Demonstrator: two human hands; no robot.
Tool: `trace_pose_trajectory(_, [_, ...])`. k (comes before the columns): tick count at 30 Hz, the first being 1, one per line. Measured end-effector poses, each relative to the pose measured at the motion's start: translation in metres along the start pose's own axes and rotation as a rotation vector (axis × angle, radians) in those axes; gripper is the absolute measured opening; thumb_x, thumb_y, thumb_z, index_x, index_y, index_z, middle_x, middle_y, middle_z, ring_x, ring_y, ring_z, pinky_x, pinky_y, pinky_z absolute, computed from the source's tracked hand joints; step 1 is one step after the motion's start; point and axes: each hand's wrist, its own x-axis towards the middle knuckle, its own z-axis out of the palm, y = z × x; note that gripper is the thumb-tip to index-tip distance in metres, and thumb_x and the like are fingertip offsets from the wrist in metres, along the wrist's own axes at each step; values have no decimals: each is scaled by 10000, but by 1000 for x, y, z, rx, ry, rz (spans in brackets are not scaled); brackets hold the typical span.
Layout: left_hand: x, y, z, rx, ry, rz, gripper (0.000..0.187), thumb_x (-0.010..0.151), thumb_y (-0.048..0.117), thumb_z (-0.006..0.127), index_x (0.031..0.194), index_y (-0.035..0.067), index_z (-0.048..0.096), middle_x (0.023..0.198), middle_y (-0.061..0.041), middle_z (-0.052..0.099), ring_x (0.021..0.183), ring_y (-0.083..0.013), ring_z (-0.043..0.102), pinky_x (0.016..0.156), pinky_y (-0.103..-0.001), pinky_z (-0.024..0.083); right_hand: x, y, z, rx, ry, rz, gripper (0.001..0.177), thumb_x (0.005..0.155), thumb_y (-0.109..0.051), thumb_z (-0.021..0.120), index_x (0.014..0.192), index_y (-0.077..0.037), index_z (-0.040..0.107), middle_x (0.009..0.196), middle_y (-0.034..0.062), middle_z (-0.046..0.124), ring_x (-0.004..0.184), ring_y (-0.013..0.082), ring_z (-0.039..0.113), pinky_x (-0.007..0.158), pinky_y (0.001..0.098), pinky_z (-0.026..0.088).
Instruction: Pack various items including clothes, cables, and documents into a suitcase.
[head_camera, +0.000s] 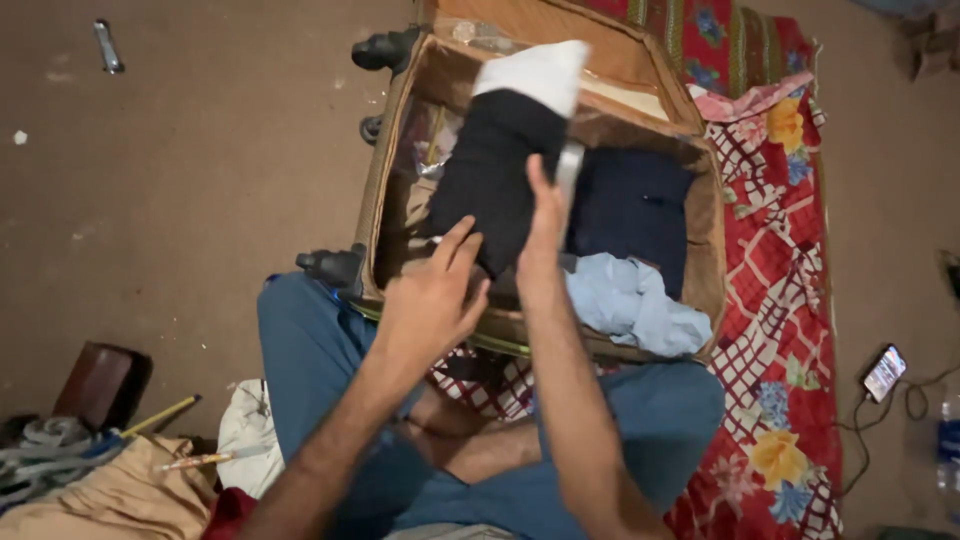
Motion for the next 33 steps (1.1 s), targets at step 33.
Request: trace_pose_trajectory(33, [20, -105, 69, 172, -853, -182, 278, 906, 217, 571, 1035, 61, 761, 1052, -241, 722, 971, -447, 704, 842, -555, 555, -12, 111, 5, -1802, -561, -324, 870, 911, -484, 717, 1441, 123, 392, 1190, 303, 640, 1141, 445, 638, 989, 480, 524])
